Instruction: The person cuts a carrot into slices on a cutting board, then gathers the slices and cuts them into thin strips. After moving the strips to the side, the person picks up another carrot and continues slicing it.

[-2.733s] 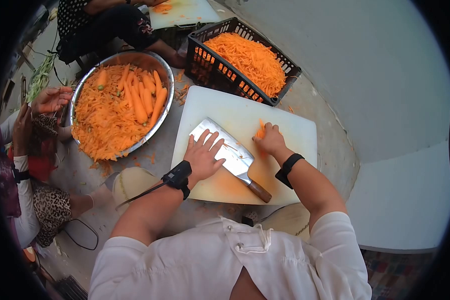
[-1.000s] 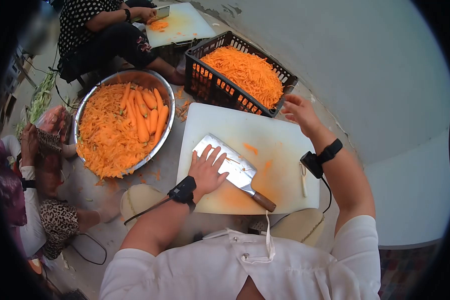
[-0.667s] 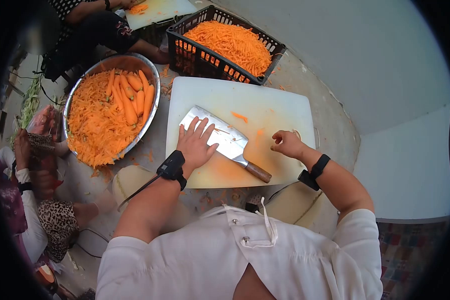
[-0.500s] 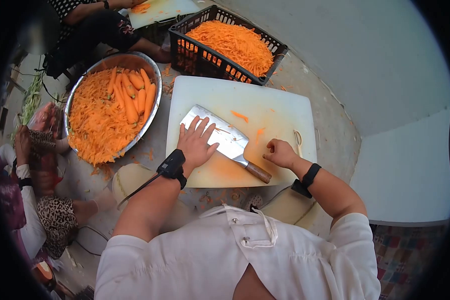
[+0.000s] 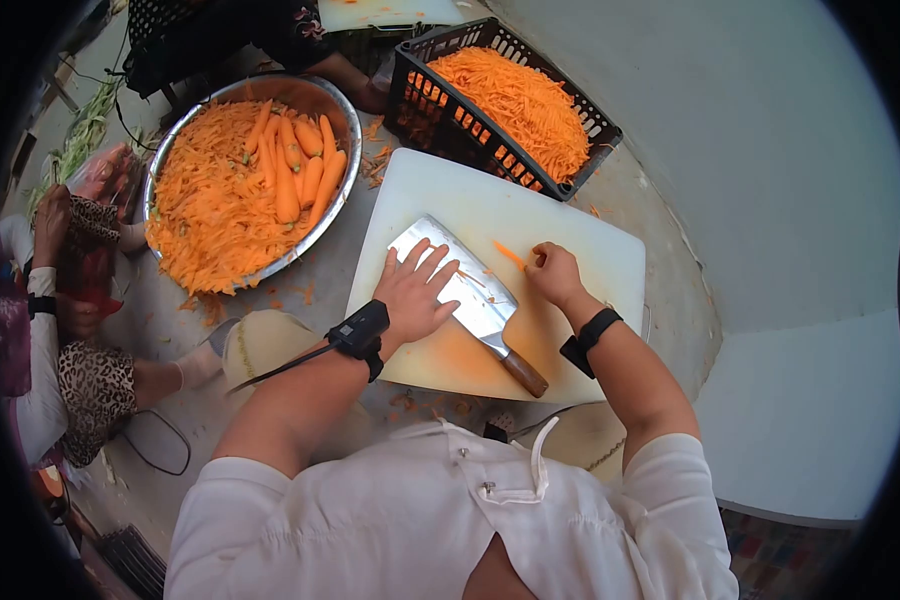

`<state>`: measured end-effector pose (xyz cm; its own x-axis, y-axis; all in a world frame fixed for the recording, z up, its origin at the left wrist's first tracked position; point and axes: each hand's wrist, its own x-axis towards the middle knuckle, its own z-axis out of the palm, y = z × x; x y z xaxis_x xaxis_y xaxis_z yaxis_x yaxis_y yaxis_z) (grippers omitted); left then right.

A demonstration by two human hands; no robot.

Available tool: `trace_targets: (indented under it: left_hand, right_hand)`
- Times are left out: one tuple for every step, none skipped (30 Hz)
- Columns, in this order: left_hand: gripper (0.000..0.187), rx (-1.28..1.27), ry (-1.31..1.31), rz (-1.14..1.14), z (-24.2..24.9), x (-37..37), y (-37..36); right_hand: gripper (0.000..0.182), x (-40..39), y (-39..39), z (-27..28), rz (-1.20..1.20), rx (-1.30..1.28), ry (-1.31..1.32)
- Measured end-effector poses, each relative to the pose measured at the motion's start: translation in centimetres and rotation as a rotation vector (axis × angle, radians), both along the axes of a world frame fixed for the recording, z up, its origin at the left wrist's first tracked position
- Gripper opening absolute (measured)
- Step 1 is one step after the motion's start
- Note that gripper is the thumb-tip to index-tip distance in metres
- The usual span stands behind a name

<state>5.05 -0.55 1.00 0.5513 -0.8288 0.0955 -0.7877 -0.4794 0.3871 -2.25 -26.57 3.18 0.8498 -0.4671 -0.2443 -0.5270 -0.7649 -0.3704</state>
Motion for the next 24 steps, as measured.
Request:
trace_targets:
  left_hand:
    - [0.056, 0.002, 0.000, 0.007, 0.0, 0.0, 0.0]
    - [0.056, -0.003, 0.001, 0.004, 0.0, 0.1, 0.0]
    - [0.056, -0.008, 0.001, -0.001, -0.1, 0.1, 0.0]
    - [0.056, -0.010, 0.001, 0.003, -0.1, 0.0, 0.0]
    - [0.056, -0.016, 0.001, 0.002, 0.0, 0.0, 0.1]
    - [0.056, -0.023, -0.002, 0.001, 0.0, 0.0, 0.0]
    - [0.056, -0.031, -0.011, 0.005, 0.0, 0.1, 0.0]
    - [0.056, -0.028, -0.002, 0.000, 0.0, 0.1, 0.1]
    - [0.056, -0.024, 0.007, -0.004, 0.0, 0.1, 0.1]
    - [0.055, -0.022, 0.011, -0.004, 0.1, 0.1, 0.1]
    - [0.055, -0.030, -0.001, 0.001, 0.1, 0.1, 0.1]
    - [0.055, -0.024, 0.011, -0.002, 0.1, 0.1, 0.1]
    - [0.055, -0.019, 0.023, -0.006, 0.1, 0.1, 0.0]
    - [0.055, -0.020, 0.026, -0.007, -0.1, 0.1, 0.0]
    - [0.055, -0.027, 0.017, -0.005, 0.1, 0.1, 0.1]
    - [0.056, -0.010, 0.031, -0.007, 0.2, 0.2, 0.1]
    - [0.057, 0.006, 0.046, -0.011, 0.4, 0.1, 0.1]
    - [0.057, -0.009, 0.050, -0.009, 0.4, 0.1, 0.2]
    - [0.057, -0.017, 0.045, -0.008, 0.4, 0.1, 0.2]
    - [0.057, -0.016, 0.042, -0.008, 0.3, 0.1, 0.2]
    - [0.057, -0.016, 0.039, -0.007, 0.2, 0.1, 0.2]
    - [0.057, -0.024, 0.036, -0.004, 0.2, 0.1, 0.2]
    - [0.057, -0.031, 0.042, -0.003, 0.1, 0.1, 0.2]
    - [0.056, -0.036, 0.047, -0.003, 0.0, 0.1, 0.2]
  right_hand:
    - [0.035, 0.7, 0.1, 0.0, 0.005, 0.051, -0.009]
    - [0.035, 1.3, 0.4, 0.5, 0.011, 0.052, -0.009]
    - [0.033, 1.9, 0.9, 1.1, 0.067, 0.032, 0.039]
    - [0.031, 2.4, 1.3, 1.4, 0.123, 0.011, 0.087]
    - [0.031, 2.7, 1.4, 1.3, 0.126, 0.007, 0.085]
    - [0.027, 2.9, 1.5, 1.1, 0.196, -0.044, 0.107]
    - [0.023, 3.1, 1.6, 0.9, 0.265, -0.098, 0.124]
    - [0.015, 3.3, 1.8, 0.9, 0.265, -0.087, 0.111]
    - [0.015, 3.4, 1.9, 0.9, 0.270, -0.098, 0.101]
    - [0.015, 3.5, 2.1, 1.0, 0.299, -0.102, 0.152]
    - [0.014, 3.6, 2.3, 1.2, 0.328, -0.105, 0.204]
    - [0.013, 3.6, 2.8, 1.5, 0.322, -0.104, 0.255]
    - [0.013, 3.5, 2.9, 1.5, 0.325, -0.113, 0.244]
    - [0.013, 3.3, 3.0, 1.2, 0.324, -0.136, 0.261]
    - [0.013, 3.0, 3.0, 0.8, 0.322, -0.159, 0.279]
    - [0.011, 2.6, 3.0, 0.5, 0.325, -0.183, 0.242]
    - [0.011, 2.2, 3.2, 0.5, 0.325, -0.191, 0.237]
    - [0.010, 1.9, 3.5, 0.5, 0.294, -0.191, 0.207]
    - [0.010, 1.6, 3.6, 0.5, 0.264, -0.190, 0.178]
    - [0.010, 1.1, 3.5, 0.5, 0.265, -0.199, 0.176]
    - [0.008, 0.7, 3.4, 0.3, 0.251, -0.181, 0.164]
    - [0.007, 0.4, 3.2, 0.2, 0.237, -0.162, 0.152]
    - [0.007, 0.3, 2.9, 0.4, 0.224, -0.143, 0.139]
    - [0.007, 0.6, 2.4, 0.8, 0.226, -0.151, 0.136]
